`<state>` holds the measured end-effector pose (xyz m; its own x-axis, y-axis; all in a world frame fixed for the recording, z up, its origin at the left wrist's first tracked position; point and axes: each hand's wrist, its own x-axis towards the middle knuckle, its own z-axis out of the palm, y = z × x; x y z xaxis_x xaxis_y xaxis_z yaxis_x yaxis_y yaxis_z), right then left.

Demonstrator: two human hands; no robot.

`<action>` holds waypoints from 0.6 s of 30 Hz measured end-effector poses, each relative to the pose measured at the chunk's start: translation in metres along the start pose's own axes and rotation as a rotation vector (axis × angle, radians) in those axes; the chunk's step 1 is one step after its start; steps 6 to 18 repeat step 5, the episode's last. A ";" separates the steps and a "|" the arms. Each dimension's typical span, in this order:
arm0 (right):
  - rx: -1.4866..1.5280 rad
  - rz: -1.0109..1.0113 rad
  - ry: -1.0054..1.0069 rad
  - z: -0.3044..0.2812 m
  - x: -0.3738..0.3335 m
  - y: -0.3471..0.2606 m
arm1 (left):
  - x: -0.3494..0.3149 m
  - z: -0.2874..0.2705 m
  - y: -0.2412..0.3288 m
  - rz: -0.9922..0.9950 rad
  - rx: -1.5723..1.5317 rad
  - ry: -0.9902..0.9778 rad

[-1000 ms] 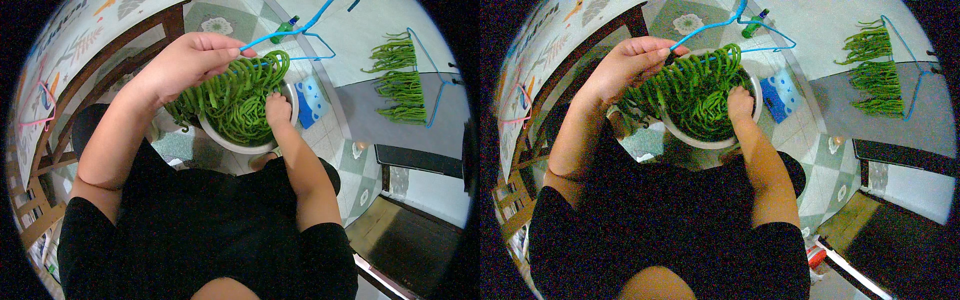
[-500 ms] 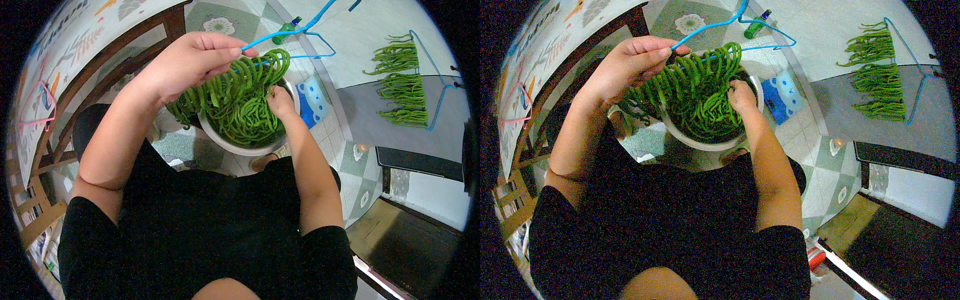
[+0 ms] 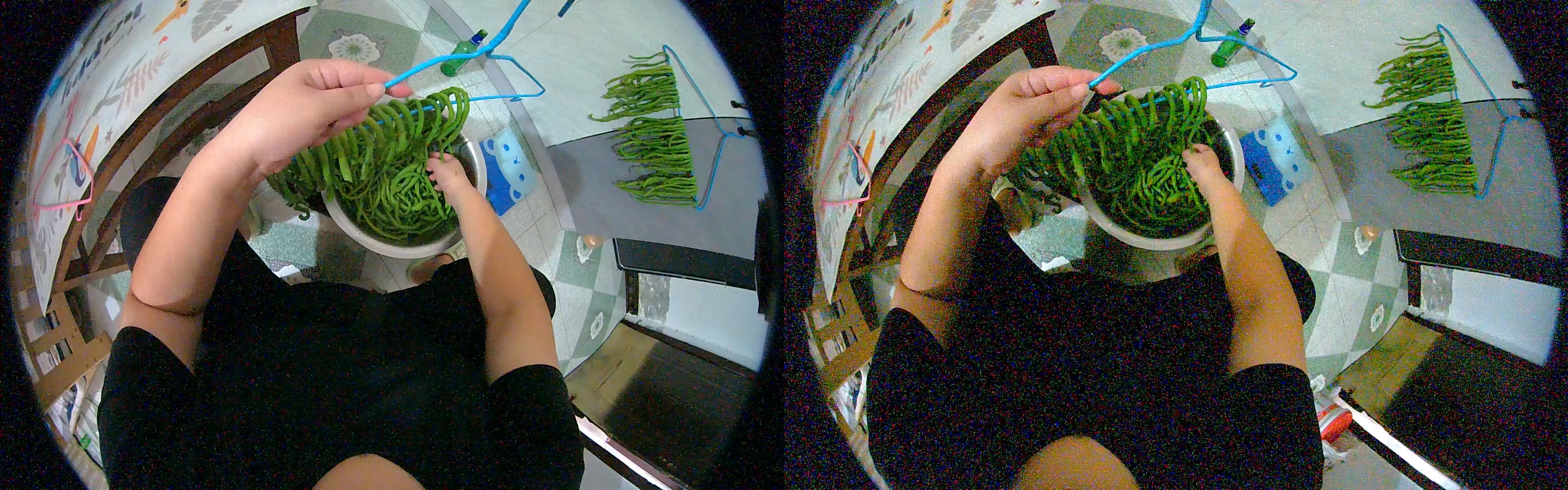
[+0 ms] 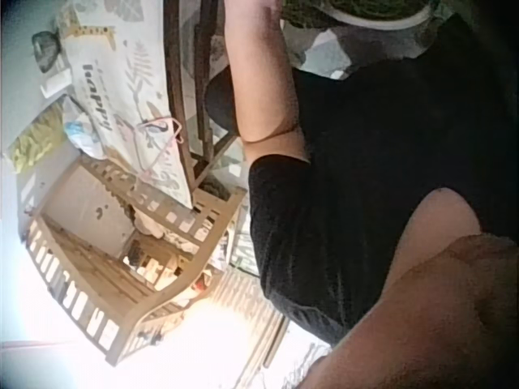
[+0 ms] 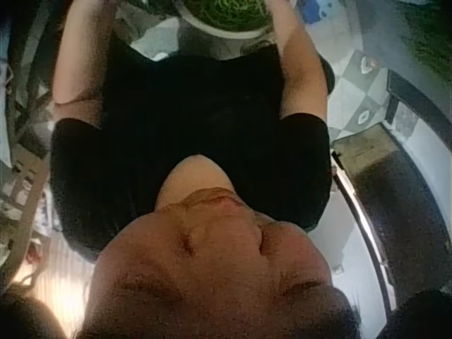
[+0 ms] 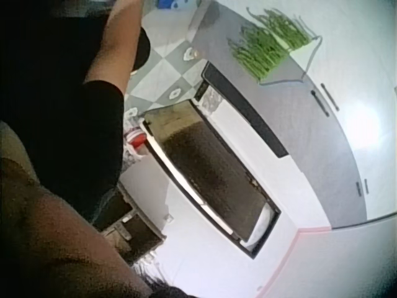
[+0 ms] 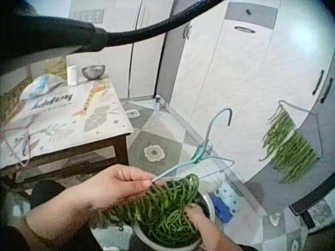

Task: The person sits on the floor and hangs long green beans onto a blue plastic hanger. They pick individual beans from a white bowl and loop them over the hanger's arms. The person occasionally lifts the hanger to adjust the beans or move it to a different location.

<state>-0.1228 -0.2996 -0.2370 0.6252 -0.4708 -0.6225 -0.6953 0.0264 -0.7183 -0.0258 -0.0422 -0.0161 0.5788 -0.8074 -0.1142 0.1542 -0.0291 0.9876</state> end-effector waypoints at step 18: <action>0.133 -0.151 -0.067 0.005 -0.002 0.003 | -0.002 -0.004 0.007 -0.029 0.059 -0.055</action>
